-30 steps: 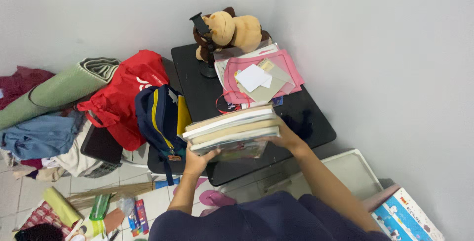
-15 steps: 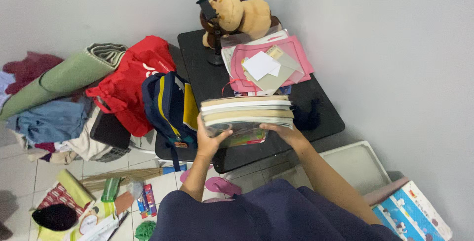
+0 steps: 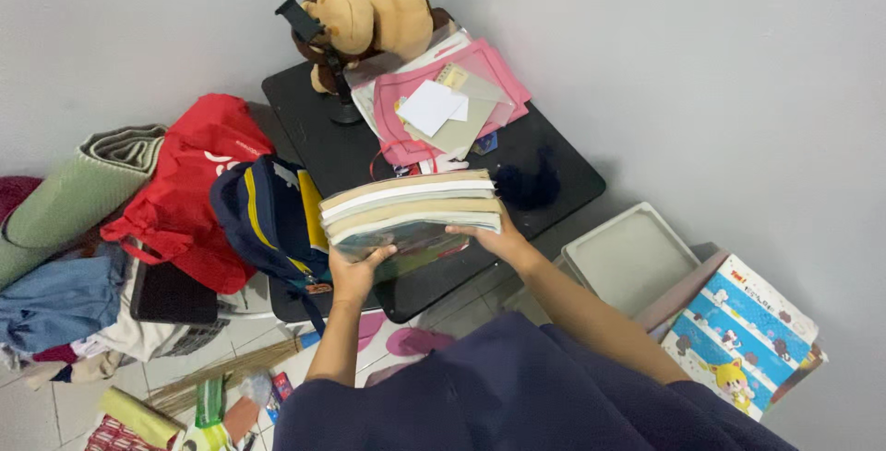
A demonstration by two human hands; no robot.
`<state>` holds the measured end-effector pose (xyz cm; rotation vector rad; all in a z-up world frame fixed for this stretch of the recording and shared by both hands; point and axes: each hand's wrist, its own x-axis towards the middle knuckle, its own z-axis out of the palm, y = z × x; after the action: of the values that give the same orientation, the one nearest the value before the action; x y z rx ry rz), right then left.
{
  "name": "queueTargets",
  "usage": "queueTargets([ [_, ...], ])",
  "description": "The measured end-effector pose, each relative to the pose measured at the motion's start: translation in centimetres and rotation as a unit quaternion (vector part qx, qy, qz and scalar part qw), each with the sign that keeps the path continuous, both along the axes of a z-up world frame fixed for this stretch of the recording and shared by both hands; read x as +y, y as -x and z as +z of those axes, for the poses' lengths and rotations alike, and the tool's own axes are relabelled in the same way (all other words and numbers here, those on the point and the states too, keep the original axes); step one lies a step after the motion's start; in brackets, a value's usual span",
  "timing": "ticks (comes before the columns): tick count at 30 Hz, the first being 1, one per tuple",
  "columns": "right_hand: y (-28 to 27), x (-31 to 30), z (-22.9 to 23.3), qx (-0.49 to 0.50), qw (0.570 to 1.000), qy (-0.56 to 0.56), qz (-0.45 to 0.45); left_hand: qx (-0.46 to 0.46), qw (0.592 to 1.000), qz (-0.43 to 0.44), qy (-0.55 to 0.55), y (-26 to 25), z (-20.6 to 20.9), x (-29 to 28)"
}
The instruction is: The person organizes books on a table, places a shoebox on a wooden stand, wipes the outside of the box with a cloth, and then removes paper and a receipt from inside the box.
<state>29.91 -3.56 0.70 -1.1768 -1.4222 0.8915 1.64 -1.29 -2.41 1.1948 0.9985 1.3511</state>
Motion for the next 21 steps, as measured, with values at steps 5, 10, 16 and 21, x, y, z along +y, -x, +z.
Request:
queueTargets([
  [5,-0.8,0.8,-1.7,-0.020,0.999,0.007,0.028,0.000,0.999,-0.034,0.018,0.5,0.3,-0.3],
  [10,-0.2,1.2,0.6,0.011,0.999,0.022,-0.032,-0.020,0.997,-0.030,-0.064,-0.3,3.9,1.2],
  [16,-0.2,2.4,2.2,0.166,0.977,0.124,-0.052,0.092,0.989,-0.010,0.116,-2.1,4.8,4.4],
  [21,-1.0,5.1,-2.2,0.120,0.954,0.238,-0.135,0.151,0.966,-0.033,0.208,-3.7,1.8,7.5],
])
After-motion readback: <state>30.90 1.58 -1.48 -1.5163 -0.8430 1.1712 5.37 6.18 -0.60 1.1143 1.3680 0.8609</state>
